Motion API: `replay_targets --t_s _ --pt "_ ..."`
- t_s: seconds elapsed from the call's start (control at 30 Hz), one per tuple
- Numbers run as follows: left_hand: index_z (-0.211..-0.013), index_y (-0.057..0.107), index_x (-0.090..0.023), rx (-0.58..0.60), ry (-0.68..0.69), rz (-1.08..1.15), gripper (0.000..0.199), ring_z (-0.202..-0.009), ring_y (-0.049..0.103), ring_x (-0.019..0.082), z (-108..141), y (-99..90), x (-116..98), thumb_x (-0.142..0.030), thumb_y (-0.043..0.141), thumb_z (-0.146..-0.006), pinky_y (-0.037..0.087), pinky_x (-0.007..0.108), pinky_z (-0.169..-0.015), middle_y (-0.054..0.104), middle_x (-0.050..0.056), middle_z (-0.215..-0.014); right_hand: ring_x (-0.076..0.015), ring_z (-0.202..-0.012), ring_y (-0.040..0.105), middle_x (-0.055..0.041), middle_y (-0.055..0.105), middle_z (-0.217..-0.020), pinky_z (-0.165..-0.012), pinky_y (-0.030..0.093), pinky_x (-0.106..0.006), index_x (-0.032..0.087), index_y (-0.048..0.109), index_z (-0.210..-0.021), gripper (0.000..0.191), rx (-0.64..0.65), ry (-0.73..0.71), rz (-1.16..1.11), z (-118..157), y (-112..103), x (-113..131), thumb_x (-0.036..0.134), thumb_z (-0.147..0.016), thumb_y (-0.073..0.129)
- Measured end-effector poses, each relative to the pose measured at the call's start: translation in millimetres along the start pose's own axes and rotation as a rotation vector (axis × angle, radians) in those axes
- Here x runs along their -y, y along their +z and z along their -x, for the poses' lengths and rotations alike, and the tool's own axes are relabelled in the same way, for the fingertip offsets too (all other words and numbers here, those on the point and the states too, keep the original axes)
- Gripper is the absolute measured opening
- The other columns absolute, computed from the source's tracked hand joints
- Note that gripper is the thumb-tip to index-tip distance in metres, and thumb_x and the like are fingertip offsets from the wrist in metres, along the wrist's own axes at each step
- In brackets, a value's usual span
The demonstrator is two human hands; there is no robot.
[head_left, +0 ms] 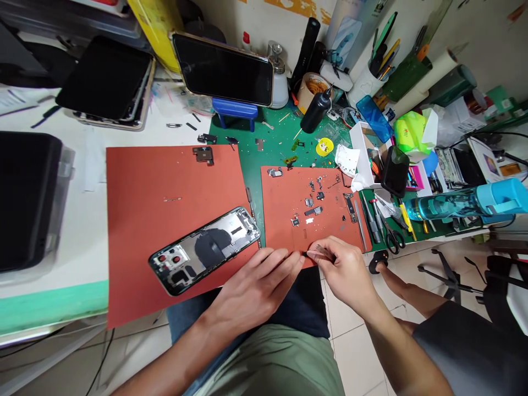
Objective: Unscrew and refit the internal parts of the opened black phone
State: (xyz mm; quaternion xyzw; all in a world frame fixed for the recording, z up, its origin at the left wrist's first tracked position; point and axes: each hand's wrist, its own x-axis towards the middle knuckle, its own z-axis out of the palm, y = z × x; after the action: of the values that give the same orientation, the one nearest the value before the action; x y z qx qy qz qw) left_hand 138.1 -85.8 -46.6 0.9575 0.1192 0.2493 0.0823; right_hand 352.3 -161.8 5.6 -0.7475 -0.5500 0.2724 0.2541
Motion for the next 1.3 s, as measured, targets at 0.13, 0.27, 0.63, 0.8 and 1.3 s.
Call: replay_targets --t_s 0.13,0.27,0.63,0.8,1.3 --pt "-0.144 0.065 -0.007 -0.053 -0.047 0.119 0.038 -0.117 0.069 0.029 0.4 -1.4 -1.6 -0.004 0.058 -0.107 0.055 0.044 -0.104 0.078 0.013 -0.130 -0.0153 -0.067 0.061 0.0013 0.071 -0.075 -0.063 0.046 -0.027 0.024 0.074 -0.083 0.016 0.006 0.111 -0.108 -1.1 0.6 0.6 0.023 -0.098 0.067" --pt "-0.132 0.071 -0.018 -0.164 -0.458 0.512 0.025 -0.106 0.078 0.021 -7.7 -15.2 -7.2 -0.016 0.057 -0.112 0.062 0.031 -0.090 0.081 0.009 -0.122 -0.0148 -0.066 0.054 0.0007 0.067 -0.070 -0.062 0.043 -0.028 0.022 0.077 -0.083 0.022 0.059 0.292 -0.338 -4.1 -1.5 1.6 0.041 -0.094 0.074" --pt "-0.090 0.074 -0.017 0.231 -1.060 1.430 0.043 -0.060 0.071 0.016 -28.8 -29.0 7.1 -0.057 0.062 -0.102 0.058 0.026 -0.058 0.076 0.005 -0.074 -0.0103 -0.055 0.037 0.0076 0.042 -0.056 -0.056 0.029 -0.030 0.019 0.084 -0.090 0.034 0.155 0.363 -0.670 -8.1 6.4 11.0 0.053 -0.087 0.086" --pt "-0.088 0.073 -0.016 0.206 -1.075 1.465 0.041 -0.061 0.071 0.016 -30.6 -30.2 6.9 -0.056 0.067 -0.098 0.059 0.026 -0.058 0.074 0.004 -0.073 -0.0113 -0.058 0.037 0.0078 0.040 -0.059 -0.060 0.032 -0.032 0.021 0.084 -0.092 0.029 0.145 0.354 -0.655 -5.4 10.0 8.1 0.050 -0.091 0.084" --pt "-0.088 0.072 -0.017 0.241 -1.060 1.430 0.040 -0.061 0.072 0.017 -30.2 -28.4 7.1 -0.054 0.062 -0.102 0.058 0.027 -0.058 0.074 0.004 -0.073 -0.0117 -0.060 0.036 0.0078 0.037 -0.060 -0.060 0.032 -0.032 0.021 0.086 -0.092 0.028 0.150 0.359 -0.628 -4.8 10.0 9.1 0.049 -0.090 0.085"
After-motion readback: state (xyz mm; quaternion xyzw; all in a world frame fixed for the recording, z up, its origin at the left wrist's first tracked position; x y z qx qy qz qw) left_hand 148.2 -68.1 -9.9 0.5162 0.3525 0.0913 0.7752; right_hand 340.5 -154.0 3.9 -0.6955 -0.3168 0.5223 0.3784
